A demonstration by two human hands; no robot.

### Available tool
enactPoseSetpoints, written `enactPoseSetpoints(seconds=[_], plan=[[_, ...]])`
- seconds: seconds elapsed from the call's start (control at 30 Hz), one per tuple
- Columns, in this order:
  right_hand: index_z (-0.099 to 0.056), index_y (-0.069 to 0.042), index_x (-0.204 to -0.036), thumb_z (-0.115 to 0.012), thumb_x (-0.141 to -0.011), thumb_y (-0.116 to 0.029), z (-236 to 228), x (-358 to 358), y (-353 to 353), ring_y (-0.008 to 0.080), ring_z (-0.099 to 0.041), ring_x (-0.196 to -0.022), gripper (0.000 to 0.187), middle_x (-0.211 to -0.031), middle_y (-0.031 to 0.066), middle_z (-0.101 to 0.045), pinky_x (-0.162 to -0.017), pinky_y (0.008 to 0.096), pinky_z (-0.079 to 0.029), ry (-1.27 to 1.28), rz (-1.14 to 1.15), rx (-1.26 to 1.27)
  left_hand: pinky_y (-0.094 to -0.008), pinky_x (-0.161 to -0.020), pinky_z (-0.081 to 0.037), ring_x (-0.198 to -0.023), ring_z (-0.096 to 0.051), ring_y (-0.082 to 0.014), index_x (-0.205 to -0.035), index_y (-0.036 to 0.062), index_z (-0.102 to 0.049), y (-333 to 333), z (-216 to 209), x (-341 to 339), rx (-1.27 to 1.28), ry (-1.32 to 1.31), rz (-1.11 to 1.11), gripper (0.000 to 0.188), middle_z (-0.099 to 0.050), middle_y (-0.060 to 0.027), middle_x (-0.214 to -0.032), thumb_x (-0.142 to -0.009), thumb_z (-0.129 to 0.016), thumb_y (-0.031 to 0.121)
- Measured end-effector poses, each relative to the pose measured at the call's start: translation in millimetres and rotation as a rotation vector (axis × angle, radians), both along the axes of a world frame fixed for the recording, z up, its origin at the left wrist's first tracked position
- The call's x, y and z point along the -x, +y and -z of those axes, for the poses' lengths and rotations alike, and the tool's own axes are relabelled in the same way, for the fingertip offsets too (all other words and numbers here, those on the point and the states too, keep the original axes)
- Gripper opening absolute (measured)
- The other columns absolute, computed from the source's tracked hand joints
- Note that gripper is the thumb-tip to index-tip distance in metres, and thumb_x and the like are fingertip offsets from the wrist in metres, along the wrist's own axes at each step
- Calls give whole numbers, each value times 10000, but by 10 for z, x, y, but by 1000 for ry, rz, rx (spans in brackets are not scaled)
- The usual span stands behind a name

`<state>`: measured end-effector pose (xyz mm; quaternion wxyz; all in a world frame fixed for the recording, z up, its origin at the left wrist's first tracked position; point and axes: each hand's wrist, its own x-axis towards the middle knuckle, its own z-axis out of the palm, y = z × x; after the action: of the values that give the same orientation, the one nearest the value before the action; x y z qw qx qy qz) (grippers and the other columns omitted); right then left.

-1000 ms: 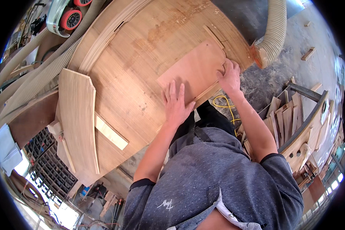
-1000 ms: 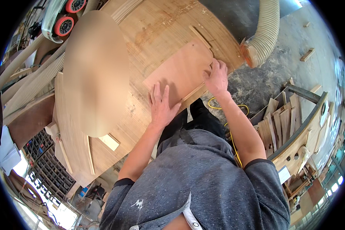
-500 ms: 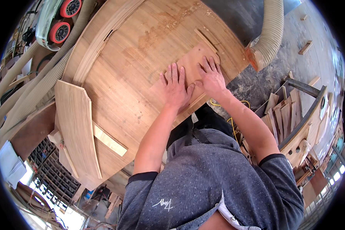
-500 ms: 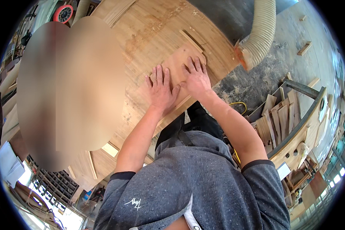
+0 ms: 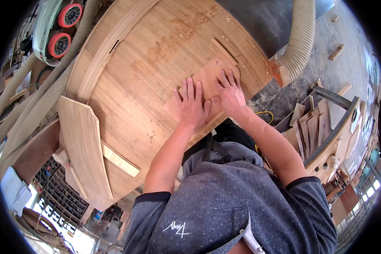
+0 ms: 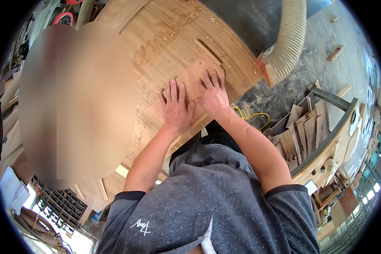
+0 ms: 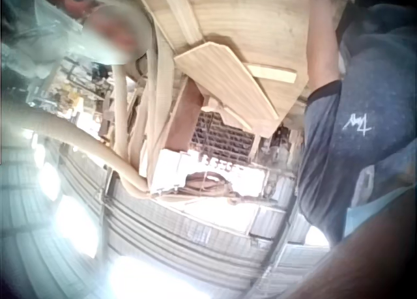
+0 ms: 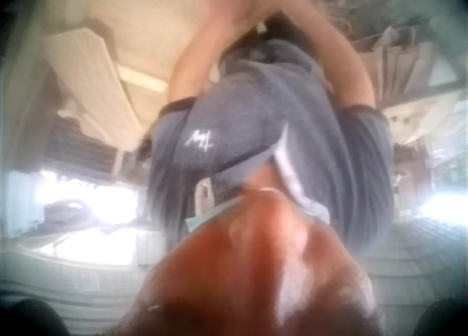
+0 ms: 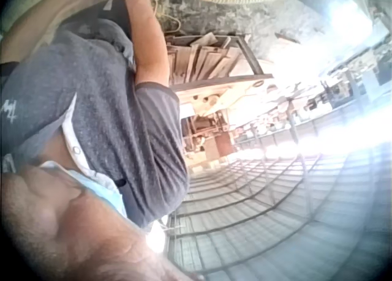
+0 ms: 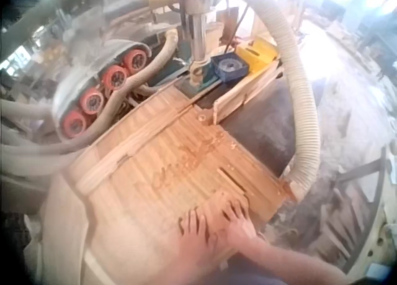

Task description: The person aligns and secures wooden components on a workbench using a power drill. They then carry the assembled piece across the workshop floor and hand it to a coworker. The person returns to the workbench and continues working on another wooden part, using a chisel to refine its edges.

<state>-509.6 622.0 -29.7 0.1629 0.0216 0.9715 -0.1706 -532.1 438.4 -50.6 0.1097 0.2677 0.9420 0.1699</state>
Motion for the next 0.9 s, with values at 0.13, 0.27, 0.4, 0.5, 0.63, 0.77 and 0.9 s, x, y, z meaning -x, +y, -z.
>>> enactPoseSetpoints(seconds=[0.13, 0.27, 0.4, 0.5, 0.63, 0.77, 0.9], plan=[[-518, -65, -1415, -748, -804, -346, -12, 41, -16, 434, -229, -1473, 711, -1582, 192, -315, -1192, 547, -220, -41, -3, -5, -657, -1161, -98, -1476, -207, -426, -1487, 28, -378, -6, 35, 16, 31, 32, 8, 761, -222, -252, -1596, -893, -593, 451], [-533, -38, -1351, -740, -801, -288, -60, 48, 91, 415, -306, -1431, 638, -1513, 214, -387, -1165, 512, -293, 101, 20, 53, -623, -1175, -112, -1474, -211, -419, -1495, 40, -366, 9, 8, 74, 7, 70, -23, 835, -235, -252, -1589, -854, -646, 497], [-478, 44, -1332, -703, -795, -241, 237, -163, 215, 431, -452, -1258, 648, -1368, 273, -471, -1057, 526, -401, 166, 624, 227, -577, -1177, -171, -1448, -262, -409, -1527, 87, -320, 49, -157, 106, 23, -109, -145, 1000, -300, -230, -1563, -742, -790, 493], [-457, 109, -1290, -614, -812, -201, 502, -154, 310, 490, -489, -1156, 591, -1238, 347, -497, -1020, 548, -421, 218, 628, 255, -558, -1140, -264, -1389, -338, -420, -1528, 81, -302, 207, -379, 186, 81, -264, -132, 1080, -399, -241, -1486, -674, -867, 425], [-440, 22, -1380, -655, -800, -258, 27, -13, 137, 496, -483, -1199, 679, -1291, 316, -513, -1034, 539, -427, 116, 783, 377, -467, -1028, -431, -1207, -533, -401, -1317, 10, -518, 57, -205, 219, 2, -268, -182, 785, -588, -237, -1270, -686, -873, 312], [-400, 39, -1436, -688, -805, -335, -13, -108, 196, 445, -427, -1333, 788, -1424, 294, -459, -1124, 477, -362, 189, 800, 530, -430, -808, -512, -942, -627, -344, -1022, -22, -628, -80, -309, 621, -210, -715, -184, 392, -676, -198, -990, -758, -820, 197], [-352, 66, -1477, -702, -815, -399, -411, -230, 210, 373, -404, -1399, 881, -1490, 278, -425, -1161, 408, -333, 293, 848, 802, -438, -761, -481, -841, -575, -347, -968, 0, -611, 154, -1353, 463, -100, -276, 116, 240, -620, -168, -912, -787, -739, 92]])
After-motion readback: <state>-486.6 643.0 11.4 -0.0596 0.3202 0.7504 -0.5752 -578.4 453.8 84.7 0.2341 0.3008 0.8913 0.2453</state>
